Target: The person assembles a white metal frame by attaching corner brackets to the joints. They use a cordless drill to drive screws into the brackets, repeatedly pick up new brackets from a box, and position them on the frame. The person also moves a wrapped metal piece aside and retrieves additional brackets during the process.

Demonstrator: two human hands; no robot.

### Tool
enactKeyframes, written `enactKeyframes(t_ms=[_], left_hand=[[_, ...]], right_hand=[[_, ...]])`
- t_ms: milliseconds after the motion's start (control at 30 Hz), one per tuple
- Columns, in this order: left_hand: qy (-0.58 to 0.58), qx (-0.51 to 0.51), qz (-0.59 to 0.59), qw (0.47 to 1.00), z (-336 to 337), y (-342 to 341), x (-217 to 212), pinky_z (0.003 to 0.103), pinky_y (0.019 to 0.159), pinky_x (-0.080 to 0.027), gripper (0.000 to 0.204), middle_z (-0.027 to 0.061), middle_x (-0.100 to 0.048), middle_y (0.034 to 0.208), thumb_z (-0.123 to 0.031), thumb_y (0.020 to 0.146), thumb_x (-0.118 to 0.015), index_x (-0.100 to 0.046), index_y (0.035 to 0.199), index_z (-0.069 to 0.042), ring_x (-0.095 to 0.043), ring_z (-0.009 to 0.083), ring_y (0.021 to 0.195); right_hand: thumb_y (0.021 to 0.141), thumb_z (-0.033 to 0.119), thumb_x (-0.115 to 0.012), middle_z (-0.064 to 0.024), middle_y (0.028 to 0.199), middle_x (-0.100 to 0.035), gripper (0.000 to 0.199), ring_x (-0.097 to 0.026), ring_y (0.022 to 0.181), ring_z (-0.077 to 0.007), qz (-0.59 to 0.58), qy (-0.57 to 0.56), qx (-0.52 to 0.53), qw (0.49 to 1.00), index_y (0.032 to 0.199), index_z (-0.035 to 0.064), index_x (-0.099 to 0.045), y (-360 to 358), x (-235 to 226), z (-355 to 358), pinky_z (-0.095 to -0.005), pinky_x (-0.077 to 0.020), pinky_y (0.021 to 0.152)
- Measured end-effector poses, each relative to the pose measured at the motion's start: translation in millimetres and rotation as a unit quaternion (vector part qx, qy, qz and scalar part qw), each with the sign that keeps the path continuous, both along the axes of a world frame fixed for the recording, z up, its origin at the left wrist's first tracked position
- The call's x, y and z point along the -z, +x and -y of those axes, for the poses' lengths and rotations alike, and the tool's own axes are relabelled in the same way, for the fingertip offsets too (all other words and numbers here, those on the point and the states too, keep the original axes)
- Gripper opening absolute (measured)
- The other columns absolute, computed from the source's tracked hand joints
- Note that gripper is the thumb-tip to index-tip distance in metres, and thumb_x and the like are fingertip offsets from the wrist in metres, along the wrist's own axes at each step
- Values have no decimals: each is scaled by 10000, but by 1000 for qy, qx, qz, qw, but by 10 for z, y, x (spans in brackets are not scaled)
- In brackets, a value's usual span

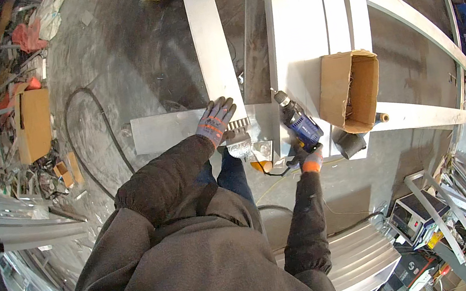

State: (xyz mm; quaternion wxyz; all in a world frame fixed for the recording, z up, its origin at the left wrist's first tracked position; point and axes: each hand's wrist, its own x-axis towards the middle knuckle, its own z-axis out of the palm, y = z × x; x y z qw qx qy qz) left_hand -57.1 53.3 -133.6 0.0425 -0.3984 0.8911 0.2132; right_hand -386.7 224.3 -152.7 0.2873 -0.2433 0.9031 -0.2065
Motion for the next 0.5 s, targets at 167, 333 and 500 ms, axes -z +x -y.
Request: enactKeyframes(t_ms=[167,333,500], left_hand=[[-42,1,-8,999,-13,29,75,475,1232,-199,858,116,-320,1590,-392,805,-723,-354,1514,-79,-262,318,1483],[11,-10,-76,997,28,81,45,478,1232,-198,866,106,-338,1582,-389,795,-751,-364,1509,-85,-278,321,1475],[12,-15,-99,995,46,117,53,476,1230,-207,862,107,-341,1579,-366,784,-765,-375,1500,-86,-275,317,1476]], right_hand=[[846,306,-764,-67,969,-640,454,-653,879,-217,331,-89,134,930,1185,52,-601,231,-556,46,-331,-556,699],[877,238,-750,-95,652,-643,338,-581,464,-169,240,-89,133,958,1086,82,-534,797,-1480,181,-287,-413,382],[878,261,-745,-74,707,-640,326,-546,487,-128,193,24,87,977,1073,91,-547,1163,-1518,-12,-270,-381,410]])
